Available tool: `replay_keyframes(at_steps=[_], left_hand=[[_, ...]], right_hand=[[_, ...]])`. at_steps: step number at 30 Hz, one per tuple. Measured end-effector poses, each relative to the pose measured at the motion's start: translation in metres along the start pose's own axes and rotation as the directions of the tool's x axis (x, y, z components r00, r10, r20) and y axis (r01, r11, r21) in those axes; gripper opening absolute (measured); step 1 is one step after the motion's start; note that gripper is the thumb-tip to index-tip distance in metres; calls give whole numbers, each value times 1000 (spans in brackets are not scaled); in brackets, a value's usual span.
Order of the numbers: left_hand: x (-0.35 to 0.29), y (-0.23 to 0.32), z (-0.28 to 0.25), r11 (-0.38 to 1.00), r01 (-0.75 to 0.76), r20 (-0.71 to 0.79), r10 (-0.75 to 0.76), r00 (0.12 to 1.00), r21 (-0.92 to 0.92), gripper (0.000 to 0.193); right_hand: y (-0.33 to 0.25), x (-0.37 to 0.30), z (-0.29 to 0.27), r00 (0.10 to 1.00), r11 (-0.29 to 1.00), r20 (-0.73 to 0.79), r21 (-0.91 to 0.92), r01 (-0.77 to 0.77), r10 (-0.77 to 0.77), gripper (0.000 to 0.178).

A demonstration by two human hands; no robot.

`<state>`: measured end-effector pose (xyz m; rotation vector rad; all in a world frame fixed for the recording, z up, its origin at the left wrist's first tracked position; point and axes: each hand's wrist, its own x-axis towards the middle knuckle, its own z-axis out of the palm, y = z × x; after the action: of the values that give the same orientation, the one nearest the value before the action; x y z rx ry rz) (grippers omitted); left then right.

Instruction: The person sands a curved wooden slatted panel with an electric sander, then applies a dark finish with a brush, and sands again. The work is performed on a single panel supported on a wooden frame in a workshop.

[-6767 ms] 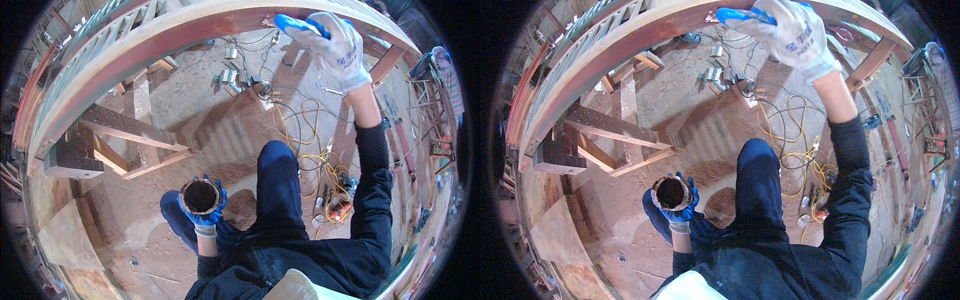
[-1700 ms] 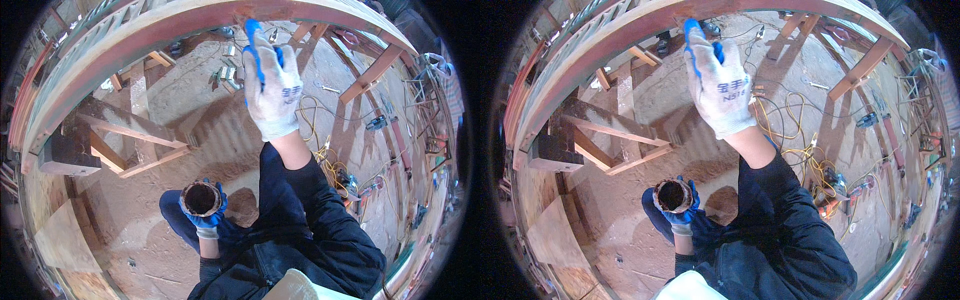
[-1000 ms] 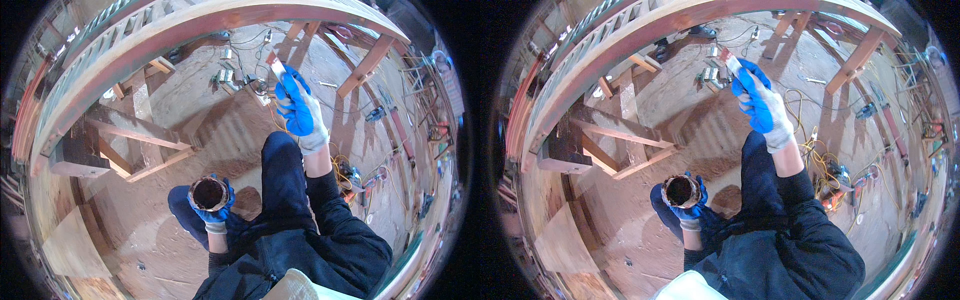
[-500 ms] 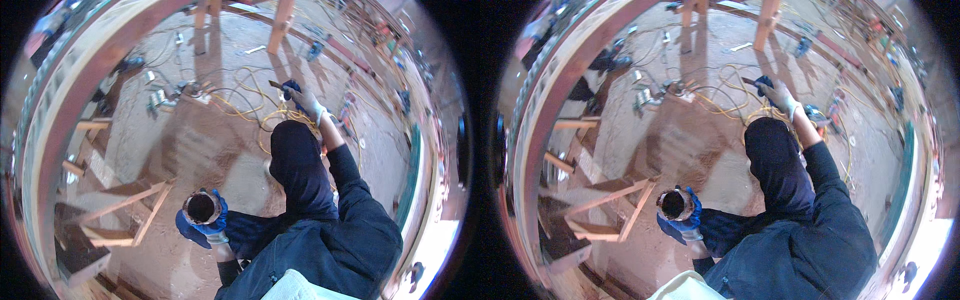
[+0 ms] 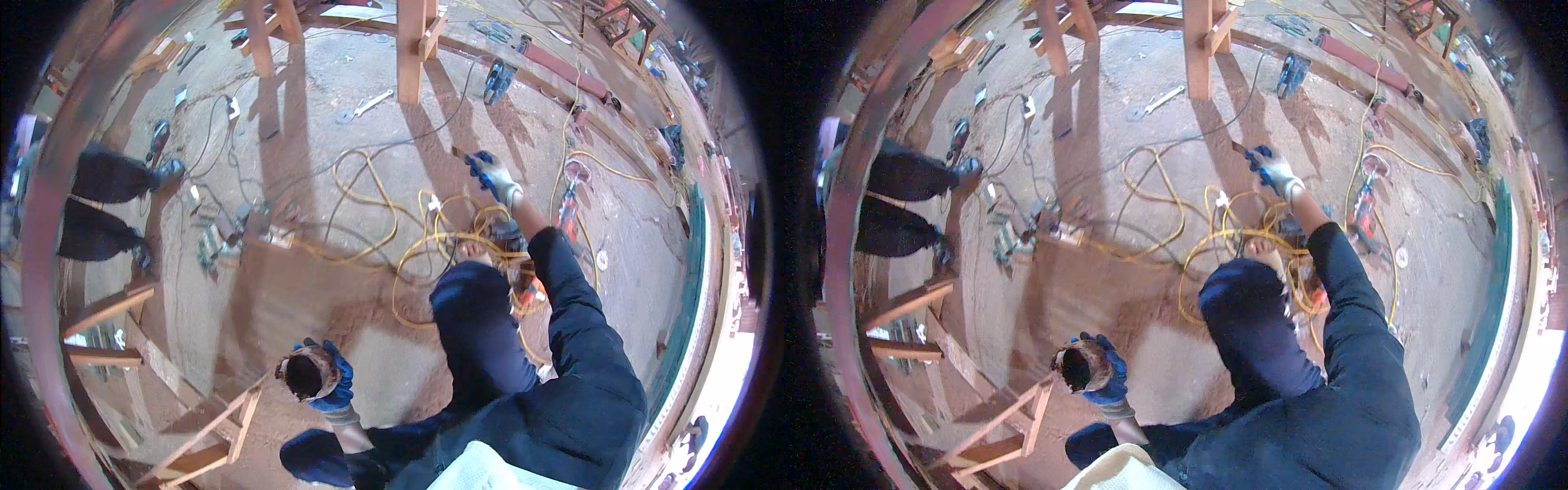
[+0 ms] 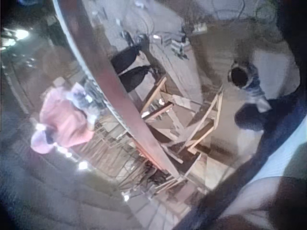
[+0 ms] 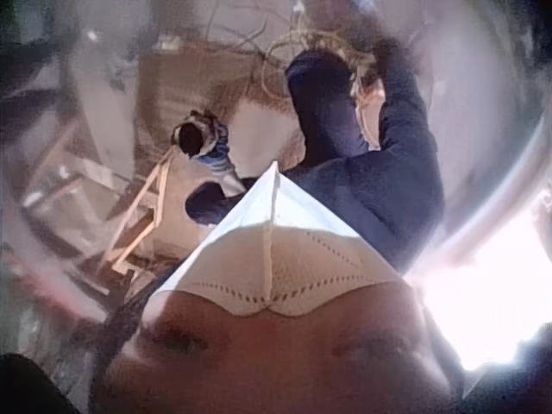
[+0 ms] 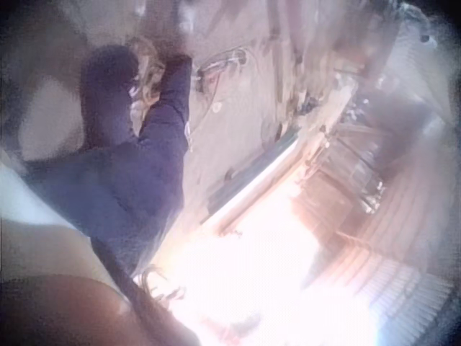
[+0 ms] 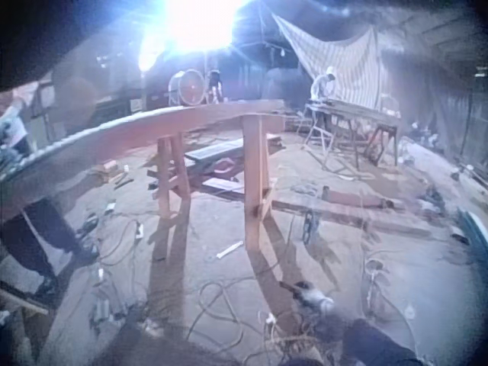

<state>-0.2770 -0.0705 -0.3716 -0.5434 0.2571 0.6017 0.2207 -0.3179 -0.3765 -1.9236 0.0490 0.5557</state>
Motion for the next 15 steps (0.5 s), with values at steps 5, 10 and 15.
replay_keyframes(at_steps=[5, 10, 15], left_hand=[[97, -102, 15, 949, 13, 148, -62, 987, 315, 55], [161, -170, 18, 916, -101, 81, 75, 994, 388, 53], [186, -217, 22, 888, -196, 13, 210, 978, 416, 52]], right_hand=[[-71, 185, -27, 989, 978, 92, 186, 97, -115, 30], [-151, 355, -35, 990, 990, 30, 51, 134, -136, 32], [-183, 383, -30, 976, 966, 209, -232, 116, -67, 38]])
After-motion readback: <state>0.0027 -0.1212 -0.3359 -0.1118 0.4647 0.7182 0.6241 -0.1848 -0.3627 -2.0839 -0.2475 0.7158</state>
